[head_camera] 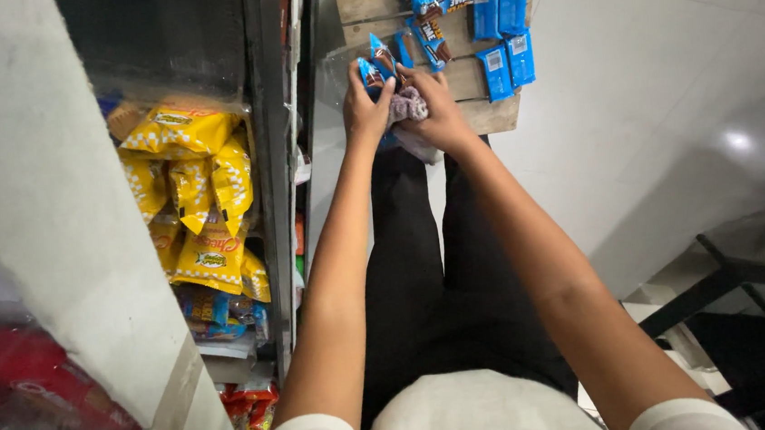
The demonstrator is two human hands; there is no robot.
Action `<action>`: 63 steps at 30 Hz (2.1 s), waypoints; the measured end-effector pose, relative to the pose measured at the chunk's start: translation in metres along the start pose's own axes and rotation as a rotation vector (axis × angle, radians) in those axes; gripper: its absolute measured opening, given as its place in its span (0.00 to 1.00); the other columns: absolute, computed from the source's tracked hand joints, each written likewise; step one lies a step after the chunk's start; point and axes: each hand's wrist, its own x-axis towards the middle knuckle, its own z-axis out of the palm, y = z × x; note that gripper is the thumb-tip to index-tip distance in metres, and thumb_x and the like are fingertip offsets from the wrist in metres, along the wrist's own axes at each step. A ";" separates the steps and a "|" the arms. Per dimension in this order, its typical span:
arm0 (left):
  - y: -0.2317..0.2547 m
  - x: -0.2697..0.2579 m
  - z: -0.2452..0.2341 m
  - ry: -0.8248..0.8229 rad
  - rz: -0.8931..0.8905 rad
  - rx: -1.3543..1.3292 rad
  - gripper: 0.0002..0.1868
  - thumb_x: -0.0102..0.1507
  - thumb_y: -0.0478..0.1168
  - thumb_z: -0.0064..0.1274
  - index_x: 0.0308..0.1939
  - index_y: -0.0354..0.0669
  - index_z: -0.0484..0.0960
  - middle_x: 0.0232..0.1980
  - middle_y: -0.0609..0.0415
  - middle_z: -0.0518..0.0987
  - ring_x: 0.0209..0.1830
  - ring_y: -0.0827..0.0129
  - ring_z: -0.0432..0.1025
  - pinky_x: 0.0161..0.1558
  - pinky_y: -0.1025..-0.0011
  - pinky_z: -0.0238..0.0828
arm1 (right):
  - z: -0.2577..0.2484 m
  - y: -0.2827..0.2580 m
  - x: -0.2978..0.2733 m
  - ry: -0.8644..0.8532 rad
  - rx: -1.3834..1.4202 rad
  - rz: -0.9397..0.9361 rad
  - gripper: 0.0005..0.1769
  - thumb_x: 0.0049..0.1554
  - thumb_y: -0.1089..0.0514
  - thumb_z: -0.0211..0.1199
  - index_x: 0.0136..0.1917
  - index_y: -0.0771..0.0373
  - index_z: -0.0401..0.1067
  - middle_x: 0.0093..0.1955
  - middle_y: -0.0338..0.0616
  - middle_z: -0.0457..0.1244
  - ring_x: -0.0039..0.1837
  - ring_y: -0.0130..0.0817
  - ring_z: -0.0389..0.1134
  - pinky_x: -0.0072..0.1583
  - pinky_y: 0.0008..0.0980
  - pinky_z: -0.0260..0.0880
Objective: Wiping down small snack packets with a cloth in a grocery store aisle.
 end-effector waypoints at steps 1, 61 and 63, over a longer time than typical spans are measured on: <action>0.001 0.002 0.003 -0.001 0.001 -0.004 0.40 0.62 0.58 0.62 0.71 0.51 0.60 0.59 0.33 0.78 0.60 0.37 0.74 0.62 0.44 0.71 | -0.003 -0.009 0.001 0.000 -0.004 0.000 0.25 0.43 0.62 0.75 0.52 0.58 0.67 0.67 0.55 0.64 0.67 0.58 0.64 0.65 0.51 0.55; 0.054 -0.021 -0.013 0.269 0.037 0.087 0.26 0.67 0.40 0.53 0.68 0.46 0.64 0.49 0.45 0.84 0.44 0.53 0.81 0.45 0.60 0.75 | -0.015 0.002 -0.018 -0.052 -0.032 0.240 0.39 0.43 0.64 0.76 0.69 0.61 0.70 0.68 0.44 0.61 0.67 0.43 0.65 0.68 0.35 0.64; 0.058 -0.021 -0.013 0.262 0.042 0.156 0.25 0.66 0.40 0.54 0.66 0.45 0.67 0.46 0.43 0.85 0.40 0.53 0.81 0.43 0.59 0.76 | -0.015 0.001 -0.018 -0.041 0.003 0.233 0.38 0.43 0.67 0.73 0.67 0.63 0.70 0.68 0.44 0.61 0.69 0.43 0.64 0.70 0.35 0.62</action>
